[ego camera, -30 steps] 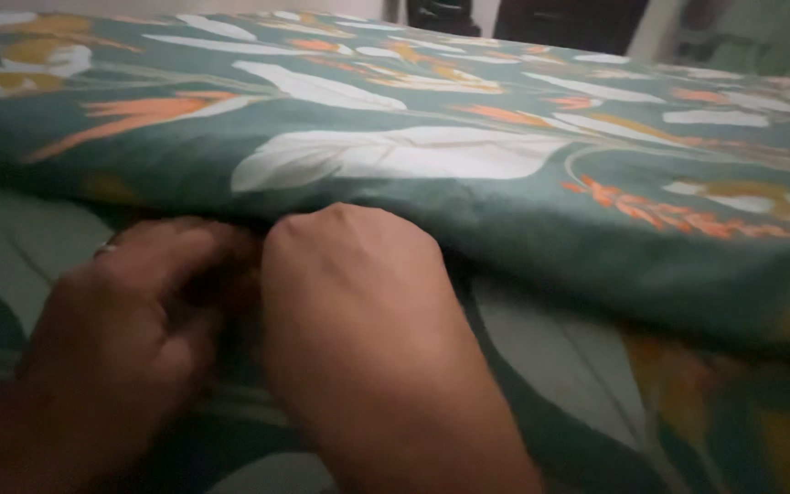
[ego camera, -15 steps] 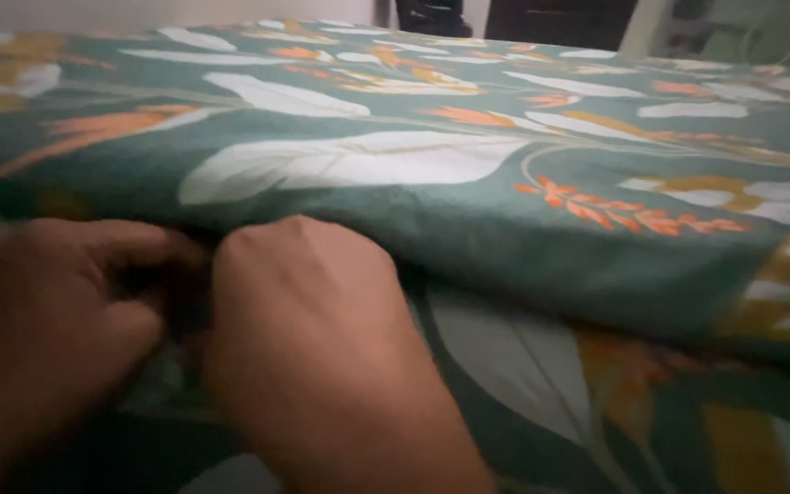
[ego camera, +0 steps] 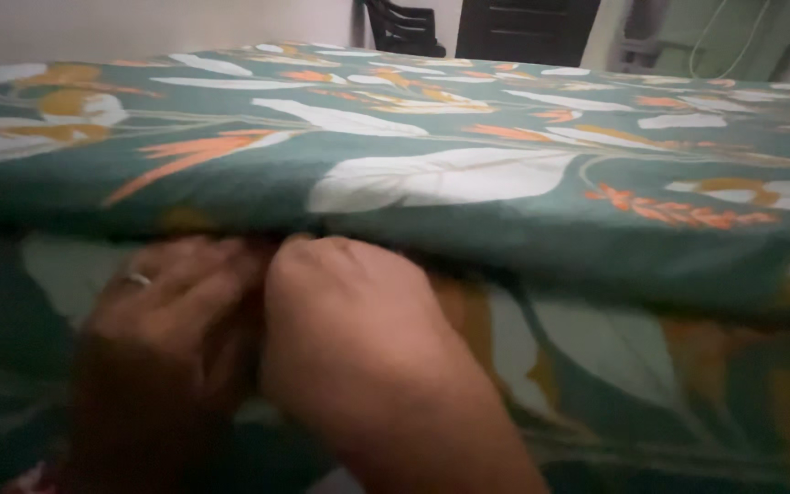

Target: The person tucks the edges of a green floral bedsheet under the mattress of a bed and smoothes the fabric along the sides and corners.

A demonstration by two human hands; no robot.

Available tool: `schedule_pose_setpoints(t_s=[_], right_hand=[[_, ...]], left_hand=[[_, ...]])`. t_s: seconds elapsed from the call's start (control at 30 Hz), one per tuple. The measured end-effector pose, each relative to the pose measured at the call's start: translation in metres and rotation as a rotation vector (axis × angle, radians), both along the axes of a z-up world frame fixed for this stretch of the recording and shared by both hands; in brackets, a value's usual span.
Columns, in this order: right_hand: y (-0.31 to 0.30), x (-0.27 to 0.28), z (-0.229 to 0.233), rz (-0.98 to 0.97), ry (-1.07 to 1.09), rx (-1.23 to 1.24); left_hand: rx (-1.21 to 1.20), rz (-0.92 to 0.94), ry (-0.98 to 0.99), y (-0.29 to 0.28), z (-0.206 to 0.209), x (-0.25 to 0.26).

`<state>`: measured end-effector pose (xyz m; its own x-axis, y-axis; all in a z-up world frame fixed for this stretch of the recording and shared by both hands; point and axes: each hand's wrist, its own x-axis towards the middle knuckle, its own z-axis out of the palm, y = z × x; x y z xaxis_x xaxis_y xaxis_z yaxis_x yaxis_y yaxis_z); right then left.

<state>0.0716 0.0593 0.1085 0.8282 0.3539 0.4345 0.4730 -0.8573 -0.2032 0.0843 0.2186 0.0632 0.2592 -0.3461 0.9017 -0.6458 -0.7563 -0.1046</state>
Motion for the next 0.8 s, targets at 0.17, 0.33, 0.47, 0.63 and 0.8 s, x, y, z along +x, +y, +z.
schedule_pose_setpoints(t_s=[0.17, 0.33, 0.47, 0.63, 0.8], right_hand=[[0.045, -0.003, 0.022, -0.096, 0.216, -0.049], [0.087, 0.004, 0.017, -0.178, 0.242, -0.119], [0.099, 0.008, 0.006, -0.266, 0.132, -0.106], [0.113, 0.005, -0.003, -0.42, 0.165, -0.172], [0.128, 0.004, 0.0, -0.517, 0.068, -0.264]], left_hand=[[0.109, 0.125, -0.042, 0.059, 0.007, 0.02], [0.078, 0.456, 0.49, 0.098, 0.006, 0.031], [0.021, 0.149, 0.255, 0.118, -0.002, 0.04], [0.022, 0.035, 0.136, 0.13, -0.011, 0.045], [-0.101, -0.081, 0.053, 0.134, -0.019, 0.047]])
